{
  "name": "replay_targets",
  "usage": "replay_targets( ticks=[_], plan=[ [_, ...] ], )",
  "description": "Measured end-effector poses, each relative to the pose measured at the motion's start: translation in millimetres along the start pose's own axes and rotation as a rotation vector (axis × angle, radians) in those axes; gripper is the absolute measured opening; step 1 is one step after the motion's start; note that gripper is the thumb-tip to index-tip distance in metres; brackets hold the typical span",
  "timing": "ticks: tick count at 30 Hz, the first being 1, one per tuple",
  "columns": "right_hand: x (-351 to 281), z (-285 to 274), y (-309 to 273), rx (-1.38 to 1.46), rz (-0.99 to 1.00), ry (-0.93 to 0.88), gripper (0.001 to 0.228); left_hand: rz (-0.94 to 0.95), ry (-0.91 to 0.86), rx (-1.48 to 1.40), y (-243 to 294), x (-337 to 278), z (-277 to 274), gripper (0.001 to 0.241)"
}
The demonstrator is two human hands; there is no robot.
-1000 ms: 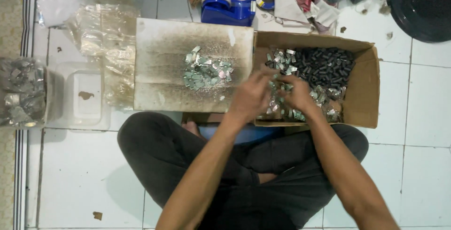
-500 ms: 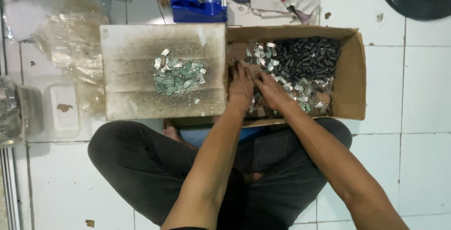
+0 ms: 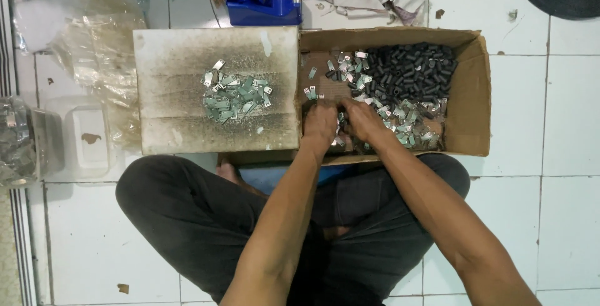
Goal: Sorting and organizing small metal hinges or clips into a cardboard box while sitting on the floor.
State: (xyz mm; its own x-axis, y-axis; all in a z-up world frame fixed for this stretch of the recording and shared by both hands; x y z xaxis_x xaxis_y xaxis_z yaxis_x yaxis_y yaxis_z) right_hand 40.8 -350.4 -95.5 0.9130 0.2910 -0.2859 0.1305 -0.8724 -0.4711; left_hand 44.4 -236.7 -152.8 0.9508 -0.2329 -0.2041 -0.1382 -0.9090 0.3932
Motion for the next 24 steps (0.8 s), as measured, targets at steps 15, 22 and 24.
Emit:
replay_targets(
  ticks=[15,22,24],
  plan=[
    [-9.4,3.9,20.9,0.157,0.200,0.026,0.023,-0.003,-0.189,-0.040,11.0,-13.8,-32.8,0.025],
    [-22.0,-18.9,43.8,0.562,0.414,0.194,0.015,-0.187,-0.261,-0.259,14.4,-20.0,-60.5,0.026],
    [-18.1,-18.2,48.8,0.902,0.479,0.229,0.021,-0.534,-0.158,-0.761,7.3,-15.7,-57.3,0.031]
  ],
)
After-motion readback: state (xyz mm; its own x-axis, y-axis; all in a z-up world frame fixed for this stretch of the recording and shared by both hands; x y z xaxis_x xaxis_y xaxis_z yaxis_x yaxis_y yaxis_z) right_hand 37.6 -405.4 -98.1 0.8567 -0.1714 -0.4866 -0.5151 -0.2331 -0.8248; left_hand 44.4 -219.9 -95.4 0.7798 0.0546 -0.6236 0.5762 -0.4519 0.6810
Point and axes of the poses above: each hand's wrist, its own x-axis towards the middle knuckle, its own z-axis out of the palm, y = z × x, the point moved 5 cm from there along x, towards the middle knuckle, and after that the axes turned 10 degrees about y, right-handed, at the moved point
